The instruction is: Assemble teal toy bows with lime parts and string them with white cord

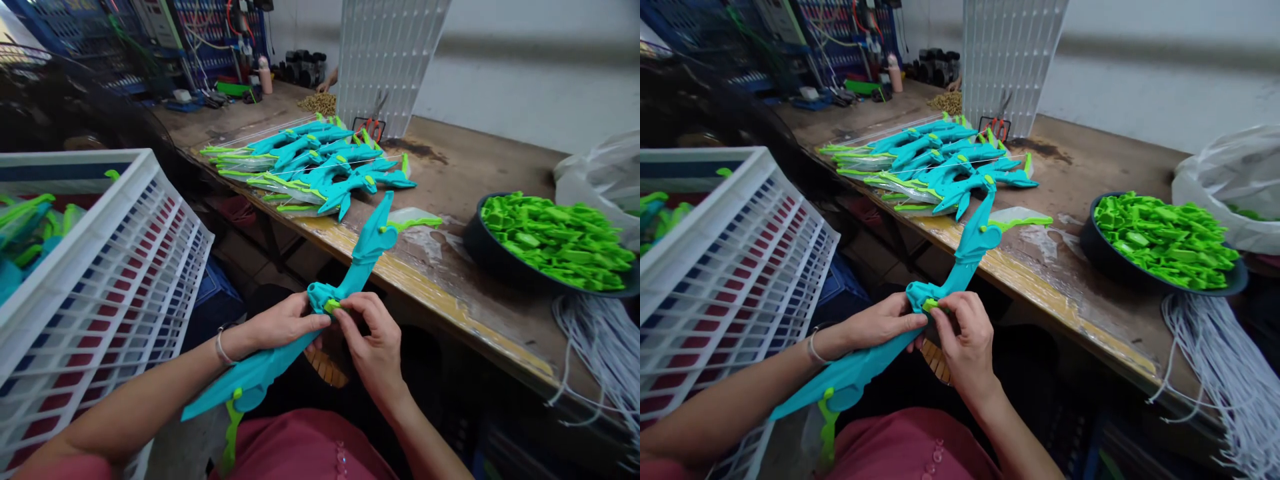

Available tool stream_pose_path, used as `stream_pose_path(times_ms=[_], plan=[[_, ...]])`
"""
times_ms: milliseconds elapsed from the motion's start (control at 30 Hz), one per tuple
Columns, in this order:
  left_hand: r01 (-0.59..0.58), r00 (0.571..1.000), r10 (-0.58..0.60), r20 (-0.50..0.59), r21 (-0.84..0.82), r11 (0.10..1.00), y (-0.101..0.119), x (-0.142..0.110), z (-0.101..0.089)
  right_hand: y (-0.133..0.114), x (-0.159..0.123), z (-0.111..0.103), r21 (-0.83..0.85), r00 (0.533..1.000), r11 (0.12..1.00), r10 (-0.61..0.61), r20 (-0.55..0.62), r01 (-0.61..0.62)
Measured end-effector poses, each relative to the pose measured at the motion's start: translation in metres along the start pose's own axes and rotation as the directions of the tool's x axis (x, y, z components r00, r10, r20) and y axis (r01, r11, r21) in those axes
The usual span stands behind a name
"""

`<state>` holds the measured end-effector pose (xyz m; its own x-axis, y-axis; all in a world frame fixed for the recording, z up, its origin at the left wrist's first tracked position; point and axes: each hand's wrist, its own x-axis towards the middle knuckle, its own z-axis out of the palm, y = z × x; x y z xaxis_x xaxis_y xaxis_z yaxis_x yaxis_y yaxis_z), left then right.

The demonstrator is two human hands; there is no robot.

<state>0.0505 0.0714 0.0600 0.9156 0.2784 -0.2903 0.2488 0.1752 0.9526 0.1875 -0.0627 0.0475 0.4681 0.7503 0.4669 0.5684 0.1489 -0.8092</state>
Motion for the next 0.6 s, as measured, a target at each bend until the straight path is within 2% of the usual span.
stream_pose_path(times_ms=[133, 400, 567, 600], plan=[[-0.040, 0.999, 0.039, 0.027, 0.024, 0.999, 0.002, 0.002, 0.005, -0.001, -0.001, 0.001, -0.060, 0.997, 0.998, -0.034, -0.068, 0.030], [-0.108, 0.994, 0.109, -0.003, 0.108, 0.988, 0.006, 0.000, 0.006, -0.005, 0.000, 0.002, 0.014, 0.996, 1.000, -0.027, -0.080, 0.028], [-0.092, 0.994, 0.089, 0.060, 0.060, 0.994, 0.010, -0.003, 0.006, -0.004, -0.004, -0.001, -0.005, 0.993, 0.996, -0.087, -0.086, 0.086], [-0.103, 0.994, 0.101, 0.035, 0.047, 0.994, 0.011, -0.003, 0.007, -0.003, -0.005, -0.001, -0.006, 0.991, 0.996, -0.093, -0.093, 0.093]])
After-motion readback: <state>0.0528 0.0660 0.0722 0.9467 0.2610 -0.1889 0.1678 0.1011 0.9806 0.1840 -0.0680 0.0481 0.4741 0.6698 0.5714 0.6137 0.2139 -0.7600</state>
